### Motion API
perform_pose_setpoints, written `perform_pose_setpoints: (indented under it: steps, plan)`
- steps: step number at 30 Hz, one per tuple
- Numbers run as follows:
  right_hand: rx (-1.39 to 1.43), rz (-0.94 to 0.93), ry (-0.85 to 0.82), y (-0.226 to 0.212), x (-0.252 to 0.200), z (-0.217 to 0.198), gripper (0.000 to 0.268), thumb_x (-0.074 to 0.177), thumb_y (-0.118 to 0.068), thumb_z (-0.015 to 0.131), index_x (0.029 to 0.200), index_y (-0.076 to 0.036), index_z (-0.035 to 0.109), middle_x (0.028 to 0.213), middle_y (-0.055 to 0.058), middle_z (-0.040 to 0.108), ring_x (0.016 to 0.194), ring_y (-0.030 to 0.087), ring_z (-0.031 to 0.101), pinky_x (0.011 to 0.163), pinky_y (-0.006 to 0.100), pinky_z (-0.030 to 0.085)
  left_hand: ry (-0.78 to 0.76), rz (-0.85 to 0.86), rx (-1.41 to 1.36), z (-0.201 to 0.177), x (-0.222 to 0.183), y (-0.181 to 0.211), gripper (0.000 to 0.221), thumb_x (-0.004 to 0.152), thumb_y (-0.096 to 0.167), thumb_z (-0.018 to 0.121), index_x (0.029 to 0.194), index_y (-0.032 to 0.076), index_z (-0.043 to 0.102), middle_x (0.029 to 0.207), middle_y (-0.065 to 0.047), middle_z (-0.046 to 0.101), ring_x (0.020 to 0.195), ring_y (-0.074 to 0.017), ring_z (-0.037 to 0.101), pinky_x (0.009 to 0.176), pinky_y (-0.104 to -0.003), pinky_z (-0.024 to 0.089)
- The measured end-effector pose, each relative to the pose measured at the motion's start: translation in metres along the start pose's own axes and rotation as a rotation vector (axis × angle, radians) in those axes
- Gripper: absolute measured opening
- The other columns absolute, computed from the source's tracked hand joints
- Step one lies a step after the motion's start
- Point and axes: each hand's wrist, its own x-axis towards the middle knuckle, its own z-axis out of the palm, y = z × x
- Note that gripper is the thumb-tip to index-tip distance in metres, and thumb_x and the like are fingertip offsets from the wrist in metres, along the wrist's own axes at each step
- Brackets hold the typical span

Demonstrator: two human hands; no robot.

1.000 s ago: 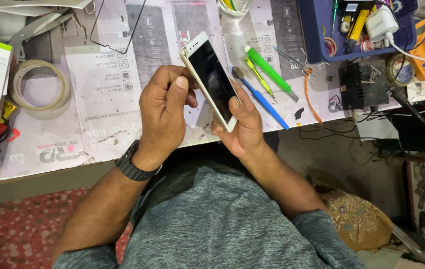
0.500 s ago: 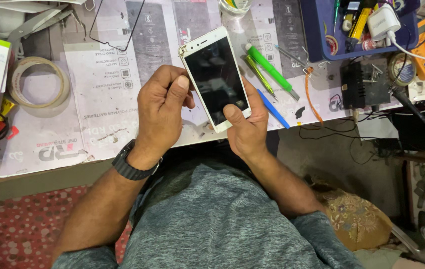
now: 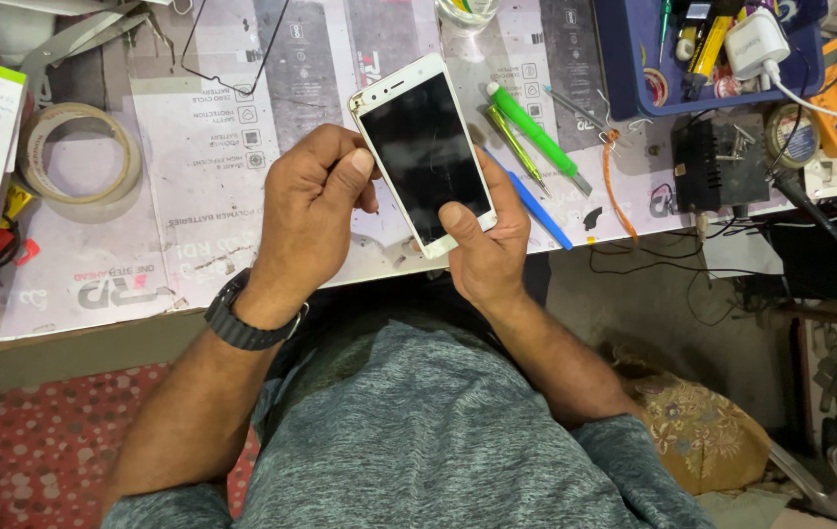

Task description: The person uses a green-handled screwdriver to secure internal components of a disassembled smartphone. They then attach the back cover, aligning it with the frame, and press the edges to ensure a proper seal. Finally, they inspect the reassembled device by turning it over and checking the screen and sides.

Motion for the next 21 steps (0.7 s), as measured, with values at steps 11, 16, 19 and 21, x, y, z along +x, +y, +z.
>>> perform_pose_setpoints:
  steps: [11, 16, 19, 21]
  plan:
    - [0.070, 0.063, 0.003, 0.001, 0.000, 0.003, 0.066, 0.100, -0.011, 0.076, 0.155, 0.004, 0.044, 0.132, 0.013, 0.065, 0.112, 0.020, 0.067, 0.090, 0.036, 0.060, -0.057, -0.057, -0.155, -0.002, -0.004, -0.011, 0.024, 0.112, 0.021, 0.057, 0.101, 0.000, 0.060, 0.087, -0.003, 0.061, 0.076, -0.0097, 0.061, 0.071, -0.026, 0.053]
    - [0.151, 0.153, 0.000, -0.004, 0.007, 0.000, 0.064, 0.102, -0.014, 0.074, 0.156, 0.000, 0.042, 0.125, 0.015, 0.067, 0.096, 0.023, 0.073, 0.069, 0.039, 0.064, -0.163, -0.013, -0.368, -0.009, -0.009, -0.019, 0.033, 0.114, 0.030, 0.046, 0.121, 0.000, 0.058, 0.107, -0.005, 0.066, 0.085, -0.0119, 0.065, 0.082, -0.026, 0.054]
    - [0.157, 0.159, -0.018, -0.003, 0.007, -0.001, 0.064, 0.102, -0.015, 0.074, 0.156, -0.001, 0.042, 0.126, 0.016, 0.067, 0.095, 0.023, 0.073, 0.069, 0.039, 0.064, -0.212, 0.009, -0.433, -0.014, -0.009, -0.027, 0.035, 0.116, 0.033, 0.048, 0.123, -0.001, 0.056, 0.108, -0.007, 0.065, 0.087, -0.0138, 0.067, 0.084, -0.028, 0.055]
    - [0.153, 0.168, -0.003, -0.002, 0.006, 0.000, 0.065, 0.100, -0.015, 0.074, 0.155, -0.002, 0.041, 0.125, 0.015, 0.067, 0.094, 0.023, 0.073, 0.069, 0.039, 0.064, -0.231, 0.027, -0.429, -0.017, -0.008, -0.029, 0.035, 0.116, 0.033, 0.052, 0.124, -0.001, 0.055, 0.109, -0.008, 0.066, 0.084, -0.0139, 0.067, 0.084, -0.029, 0.056]
